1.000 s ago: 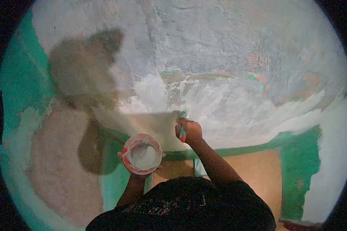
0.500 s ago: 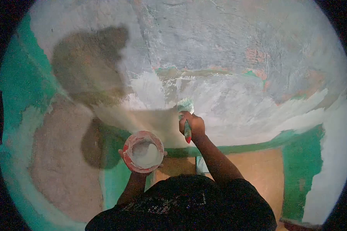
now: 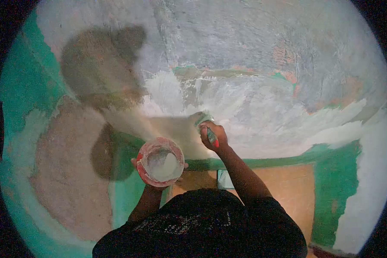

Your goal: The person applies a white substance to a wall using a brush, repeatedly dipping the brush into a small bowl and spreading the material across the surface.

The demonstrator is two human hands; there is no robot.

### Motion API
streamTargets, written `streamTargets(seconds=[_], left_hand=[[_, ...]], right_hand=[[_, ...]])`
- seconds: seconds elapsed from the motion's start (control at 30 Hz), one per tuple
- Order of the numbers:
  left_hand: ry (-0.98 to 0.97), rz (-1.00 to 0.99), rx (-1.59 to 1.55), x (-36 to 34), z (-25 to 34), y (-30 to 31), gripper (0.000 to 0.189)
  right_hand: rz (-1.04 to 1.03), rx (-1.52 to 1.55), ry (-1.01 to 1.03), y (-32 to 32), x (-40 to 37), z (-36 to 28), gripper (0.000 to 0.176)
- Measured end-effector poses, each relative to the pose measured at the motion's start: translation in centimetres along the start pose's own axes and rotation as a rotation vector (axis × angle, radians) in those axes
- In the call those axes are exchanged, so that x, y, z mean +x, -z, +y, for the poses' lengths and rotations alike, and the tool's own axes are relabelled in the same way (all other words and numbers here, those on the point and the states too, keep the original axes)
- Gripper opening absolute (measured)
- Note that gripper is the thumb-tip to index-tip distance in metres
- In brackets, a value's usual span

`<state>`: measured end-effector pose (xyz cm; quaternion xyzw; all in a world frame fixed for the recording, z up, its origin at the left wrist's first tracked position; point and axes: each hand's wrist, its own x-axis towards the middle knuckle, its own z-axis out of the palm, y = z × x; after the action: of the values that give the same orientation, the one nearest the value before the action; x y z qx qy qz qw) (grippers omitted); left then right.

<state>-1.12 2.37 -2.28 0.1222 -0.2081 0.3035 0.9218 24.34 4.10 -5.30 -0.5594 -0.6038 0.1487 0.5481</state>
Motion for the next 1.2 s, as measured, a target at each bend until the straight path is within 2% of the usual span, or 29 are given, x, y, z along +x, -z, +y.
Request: streamTargets(seconds=[0.07, 0.17, 0.2, 0.27, 0.3, 0.37, 0.43, 0.47, 0.53, 0.57, 0.6, 0.7, 0.73, 0.83, 0.9, 1.0, 1.07, 1.13, 1.2], left_hand=[[-0.031, -0.036, 0.023, 0.3, -0.2, 0.3, 0.106], [0.012, 0.022, 0.053, 0.1, -0.4, 0.5, 0.102], [0.042, 0.059, 0.063, 0.1, -0.4, 0.6, 0.101], [-0.019, 0.011, 0.045, -0.5, -0.6, 3.0, 0.106], [-0.052, -0.015, 0.037, -0.5, -0.6, 3.8, 0.109], [-0.091, -0.223, -0.013, 1.7, -2.0, 1.1, 0.109], [-0.006, -0.281, -0.026, 2.1, -1.8, 0.9, 0.109], [0.099, -0.238, -0.011, 1.2, -0.4, 2.2, 0.109], [0.169, -0.161, -0.001, 0.6, 0.3, 2.6, 0.109], [0.136, -0.125, -0.011, 0.0, 0.2, 2.4, 0.110], [0.103, -0.088, -0.021, -0.4, 0.1, 2.1, 0.110], [0.039, -0.022, -0.056, -1.6, 0.1, 2.0, 0.109], [0.022, -0.009, -0.031, -1.8, 0.1, 2.2, 0.109], [-0.038, 0.060, 0.007, -2.6, -0.1, 2.4, 0.107], [-0.104, 0.130, -0.007, -2.7, -0.3, 2.4, 0.105], [-0.036, 0.060, -0.025, -2.6, 0.1, 1.5, 0.104], [-0.113, 0.001, -0.085, -3.0, 0.2, 2.8, 0.104], [-0.156, 0.017, -0.063, -3.3, 0.2, 2.6, 0.104], [-0.164, 0.117, 0.021, -3.9, 0.0, 2.3, 0.103]], right_hand=[[0.022, 0.016, -0.060, -0.1, -0.8, -0.5, 0.018], [0.047, -0.035, 0.101, 1.4, 0.5, -5.0, 0.020], [0.089, -0.107, 0.210, 2.7, 1.4, -8.6, 0.020], [0.182, -0.091, 0.293, 3.7, 2.7, -10.4, 0.020], [0.228, -0.083, 0.338, 4.1, 3.4, -10.6, 0.021], [0.200, -0.145, 0.321, 4.2, 3.8, -8.2, 0.031], [0.206, -0.199, 0.291, 3.7, 3.6, -5.4, 0.034], [0.057, -0.286, 0.087, 3.6, 2.3, -4.6, 0.039], [0.138, -0.201, 0.129, 2.8, 0.9, -4.0, 0.041], [0.177, -0.157, 0.148, 2.3, 0.2, -3.5, 0.042], [0.161, -0.273, 0.132, 2.6, -0.4, -2.4, 0.053], [0.205, -0.201, -0.171, 4.0, -1.1, -4.3, 0.064], [0.255, -0.211, -0.102, 4.6, -0.6, -5.3, 0.071], [0.323, -0.309, 0.045, 6.5, 1.4, -9.3, 0.065], [0.367, -0.333, 0.076, 6.2, 2.2, -10.3, 0.063], [0.341, -0.354, 0.058, 3.9, 3.6, -9.9, 0.061], [0.331, -0.404, 0.052, 1.1, 4.4, -8.7, 0.058], [0.371, -0.349, 0.101, -0.2, 5.1, -9.2, 0.058], [0.385, -0.263, 0.152, -0.6, 5.7, -9.6, 0.060]])
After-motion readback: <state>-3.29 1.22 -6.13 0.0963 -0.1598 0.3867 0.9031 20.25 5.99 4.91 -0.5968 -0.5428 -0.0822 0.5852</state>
